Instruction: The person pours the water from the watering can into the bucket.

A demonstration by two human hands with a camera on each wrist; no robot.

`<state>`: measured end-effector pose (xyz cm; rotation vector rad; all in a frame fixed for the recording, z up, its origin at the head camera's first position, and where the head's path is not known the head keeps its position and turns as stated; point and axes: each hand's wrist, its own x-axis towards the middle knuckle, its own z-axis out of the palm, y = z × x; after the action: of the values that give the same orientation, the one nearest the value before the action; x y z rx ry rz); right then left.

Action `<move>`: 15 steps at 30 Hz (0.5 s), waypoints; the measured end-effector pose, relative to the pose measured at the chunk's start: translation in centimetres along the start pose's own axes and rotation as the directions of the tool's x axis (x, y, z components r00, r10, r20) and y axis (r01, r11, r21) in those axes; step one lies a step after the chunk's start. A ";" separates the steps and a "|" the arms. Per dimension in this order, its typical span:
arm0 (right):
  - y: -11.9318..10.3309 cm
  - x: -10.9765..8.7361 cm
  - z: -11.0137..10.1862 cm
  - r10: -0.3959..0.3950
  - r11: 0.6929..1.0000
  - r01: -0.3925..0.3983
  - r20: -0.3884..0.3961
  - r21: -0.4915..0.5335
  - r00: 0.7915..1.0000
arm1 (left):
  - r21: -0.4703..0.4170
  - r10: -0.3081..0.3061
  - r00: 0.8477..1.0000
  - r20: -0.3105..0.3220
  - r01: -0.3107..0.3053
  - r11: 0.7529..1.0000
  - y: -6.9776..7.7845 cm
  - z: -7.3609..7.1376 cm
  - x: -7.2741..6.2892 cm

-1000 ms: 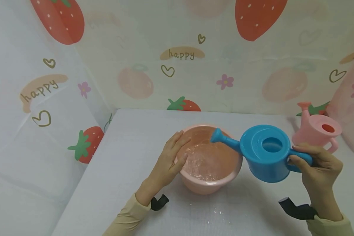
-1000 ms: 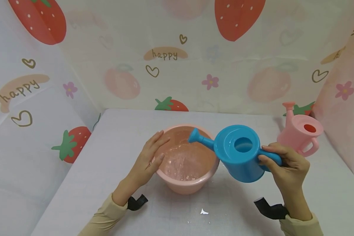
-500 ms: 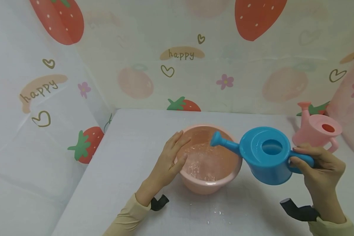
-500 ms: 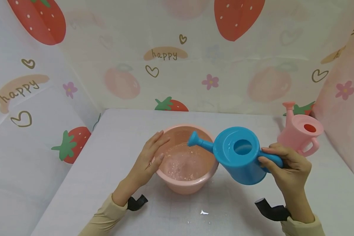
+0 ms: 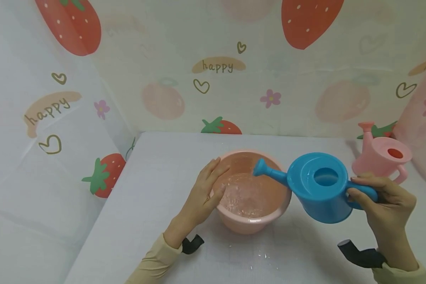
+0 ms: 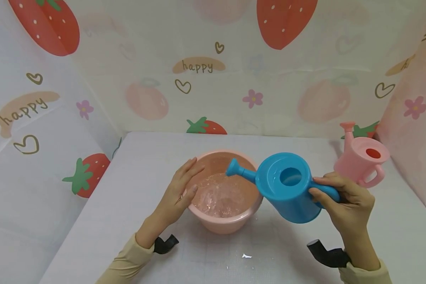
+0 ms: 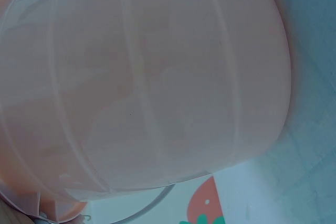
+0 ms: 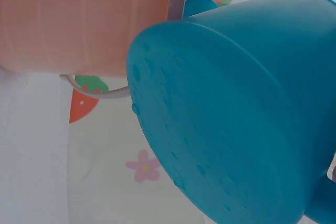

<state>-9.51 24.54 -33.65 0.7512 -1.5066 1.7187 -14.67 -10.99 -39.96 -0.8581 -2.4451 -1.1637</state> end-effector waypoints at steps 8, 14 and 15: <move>-0.1 0.0 0.0 0.008 1.000 -0.008 0.006 -0.007 1.000 | 0.002 0.004 1.000 -0.005 -0.004 1.000 -0.1 0.1 0.0; -0.1 -0.2 0.0 0.006 0.999 -0.005 0.004 -0.043 1.000 | -0.001 0.004 1.000 -0.011 -0.004 1.000 -0.2 0.1 0.0; -0.2 -0.2 0.0 0.004 0.999 -0.004 0.005 -0.050 1.000 | -0.003 0.005 1.000 -0.013 -0.005 1.000 -0.2 0.1 0.0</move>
<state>-9.25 24.50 -33.76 0.7273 -1.5496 1.6770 -14.80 -10.98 -40.16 -0.8546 -2.4304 -1.1673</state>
